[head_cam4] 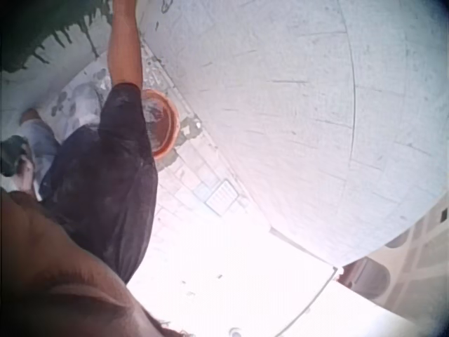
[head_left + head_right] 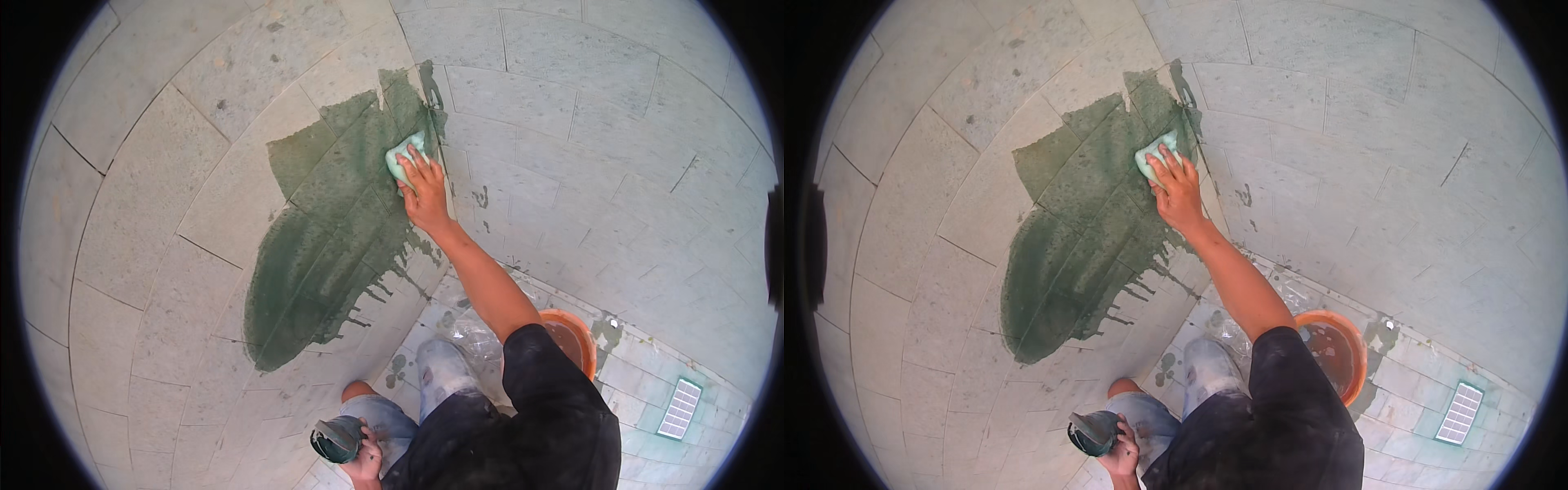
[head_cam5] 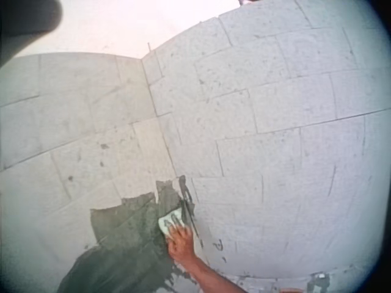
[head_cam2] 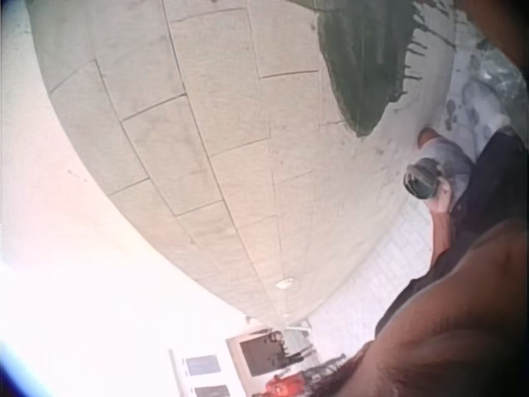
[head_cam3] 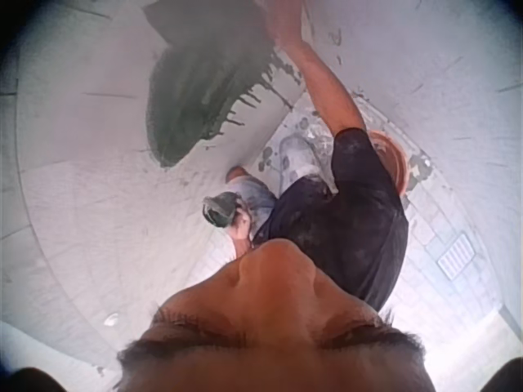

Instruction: The person applies green patching compound to a stone wall using a small spreader and then wipes the area with a damp sponge from a bucket.

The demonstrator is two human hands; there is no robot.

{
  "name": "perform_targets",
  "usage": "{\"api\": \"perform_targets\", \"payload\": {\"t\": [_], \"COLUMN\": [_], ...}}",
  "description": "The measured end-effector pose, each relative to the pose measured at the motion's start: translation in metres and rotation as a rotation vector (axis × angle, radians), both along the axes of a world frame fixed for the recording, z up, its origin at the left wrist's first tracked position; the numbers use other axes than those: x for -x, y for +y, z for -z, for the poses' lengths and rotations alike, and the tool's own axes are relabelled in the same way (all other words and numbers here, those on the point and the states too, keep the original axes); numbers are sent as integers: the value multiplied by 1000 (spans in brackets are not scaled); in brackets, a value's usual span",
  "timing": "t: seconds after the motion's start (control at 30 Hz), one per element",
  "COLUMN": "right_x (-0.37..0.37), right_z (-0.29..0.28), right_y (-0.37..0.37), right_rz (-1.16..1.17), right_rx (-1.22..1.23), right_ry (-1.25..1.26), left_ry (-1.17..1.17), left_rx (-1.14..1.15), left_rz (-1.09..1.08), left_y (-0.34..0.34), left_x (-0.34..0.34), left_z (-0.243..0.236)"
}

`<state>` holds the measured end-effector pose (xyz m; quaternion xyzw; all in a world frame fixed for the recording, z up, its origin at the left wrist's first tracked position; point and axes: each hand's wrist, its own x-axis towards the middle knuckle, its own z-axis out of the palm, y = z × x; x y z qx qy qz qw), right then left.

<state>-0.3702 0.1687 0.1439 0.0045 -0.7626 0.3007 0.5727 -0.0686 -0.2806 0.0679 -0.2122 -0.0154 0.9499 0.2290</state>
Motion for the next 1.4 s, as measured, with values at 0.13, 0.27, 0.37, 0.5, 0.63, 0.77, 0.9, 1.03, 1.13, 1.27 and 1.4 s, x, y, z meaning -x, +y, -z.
{"api": "perform_targets", "payload": {"t": [0.13, 0.27, 0.37, 0.5, 0.63, 0.77, 0.9, 1.03, 1.13, 1.27, 1.4], "right_x": [-32, 1, 27, 18, -17, -61, -96, -122, -101, -14, 6], "right_z": [26, -43, -64, -57, -42, -30, -20, -11, -31, -49, -44], "right_y": [7, 39, 33, -15, -93, -164, -216, -226, -161, -27, -36], "right_rz": [-184, 2, 41, 72, -47, -125, -193, -498, -400, -63, 10], "right_rx": [-58, 288, 379, 408, 334, 233, 139, 129, 313, 435, 471], "right_ry": [-97, 167, 158, 75, 32, -24, -58, 3, 180, 157, 58], "left_ry": [56, 35, 42, 0, -45, -27, -7, -11, 0, 56, 76], "left_rx": [68, 70, 60, -1, -23, -35, -24, -5, -2, 19, 13], "left_rz": [37, 41, 35, 15, 35, 53, 25, -7, -69, -91, -124], "left_y": [-7, -12, -8, -16, -22, -13, -6, -1, -10, -24, -37], "left_x": [3, 8, 6, -3, -6, 2, 0, -11, -26, -42, -57], "left_z": [-2, 1, 1, 6, 13, 11, 8, 4, -4, 5, 13]}}
